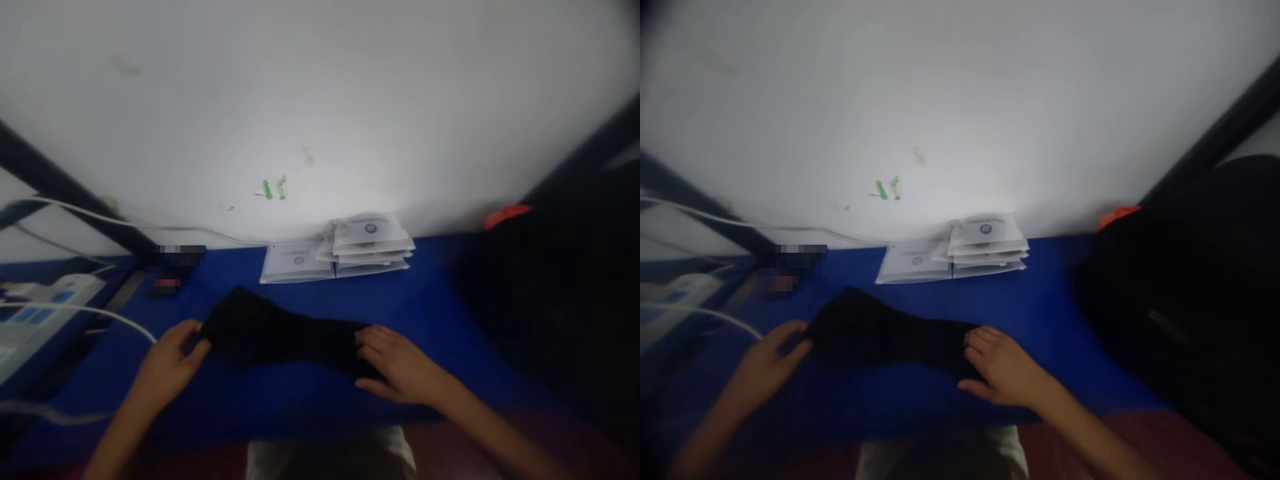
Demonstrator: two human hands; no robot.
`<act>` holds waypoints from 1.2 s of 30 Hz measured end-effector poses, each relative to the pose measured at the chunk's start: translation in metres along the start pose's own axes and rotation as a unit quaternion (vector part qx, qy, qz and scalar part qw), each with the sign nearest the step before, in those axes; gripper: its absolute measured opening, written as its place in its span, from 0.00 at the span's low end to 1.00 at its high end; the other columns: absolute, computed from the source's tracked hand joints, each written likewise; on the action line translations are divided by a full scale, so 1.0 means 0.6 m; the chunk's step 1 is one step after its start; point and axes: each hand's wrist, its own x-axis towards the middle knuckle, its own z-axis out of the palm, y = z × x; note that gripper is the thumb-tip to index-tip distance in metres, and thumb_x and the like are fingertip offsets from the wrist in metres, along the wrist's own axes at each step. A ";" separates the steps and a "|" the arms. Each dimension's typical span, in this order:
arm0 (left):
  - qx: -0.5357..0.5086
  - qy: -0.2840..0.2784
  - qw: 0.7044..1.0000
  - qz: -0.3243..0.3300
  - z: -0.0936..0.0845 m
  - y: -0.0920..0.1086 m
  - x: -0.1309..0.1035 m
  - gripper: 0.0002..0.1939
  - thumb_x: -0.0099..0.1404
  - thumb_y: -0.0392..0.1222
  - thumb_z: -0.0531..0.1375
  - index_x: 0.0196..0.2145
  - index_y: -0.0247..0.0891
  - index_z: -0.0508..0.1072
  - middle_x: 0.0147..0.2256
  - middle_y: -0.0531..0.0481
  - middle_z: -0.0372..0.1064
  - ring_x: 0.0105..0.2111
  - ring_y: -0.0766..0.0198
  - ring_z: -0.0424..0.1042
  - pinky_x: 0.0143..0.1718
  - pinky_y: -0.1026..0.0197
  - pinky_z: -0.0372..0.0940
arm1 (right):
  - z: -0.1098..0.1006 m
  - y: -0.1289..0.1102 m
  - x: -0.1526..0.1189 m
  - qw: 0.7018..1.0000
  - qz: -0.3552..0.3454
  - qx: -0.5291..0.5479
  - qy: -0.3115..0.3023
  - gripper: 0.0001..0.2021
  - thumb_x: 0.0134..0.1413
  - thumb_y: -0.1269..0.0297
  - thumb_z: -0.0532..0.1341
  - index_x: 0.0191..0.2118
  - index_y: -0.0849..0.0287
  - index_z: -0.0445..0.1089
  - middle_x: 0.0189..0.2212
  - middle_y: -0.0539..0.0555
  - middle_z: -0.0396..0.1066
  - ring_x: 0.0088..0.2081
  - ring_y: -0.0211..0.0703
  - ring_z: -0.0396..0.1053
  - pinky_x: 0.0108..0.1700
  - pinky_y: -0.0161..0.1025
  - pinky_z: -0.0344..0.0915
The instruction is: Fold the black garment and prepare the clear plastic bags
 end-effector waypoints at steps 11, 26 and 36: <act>0.000 -0.144 0.912 0.383 0.081 0.160 -0.002 0.20 0.65 0.46 0.62 0.54 0.46 0.69 0.62 0.44 0.59 0.62 0.46 0.56 0.62 0.41 0.56 | -0.068 0.047 -0.039 0.998 0.045 0.012 -0.038 0.07 0.65 0.69 0.54 0.43 0.58 0.69 0.37 0.55 0.71 0.40 0.44 0.71 0.46 0.43 0.69; 0.016 -0.095 0.927 0.363 0.112 0.169 0.083 0.14 0.66 0.53 0.61 0.43 0.41 0.72 0.44 0.46 0.71 0.45 0.52 0.70 0.48 0.49 0.65 | -0.046 0.037 0.017 0.987 0.140 -0.068 0.034 0.25 0.59 0.54 0.63 0.58 0.61 0.63 0.50 0.63 0.70 0.51 0.57 0.69 0.54 0.52 0.68; -0.018 -0.071 0.935 0.346 0.076 0.165 0.064 0.04 0.69 0.38 0.55 0.38 0.39 0.69 0.38 0.47 0.71 0.39 0.56 0.69 0.43 0.53 0.62 | -0.056 0.084 0.004 0.982 0.183 -0.036 0.030 0.12 0.55 0.79 0.54 0.42 0.60 0.67 0.38 0.58 0.71 0.41 0.49 0.70 0.44 0.45 0.68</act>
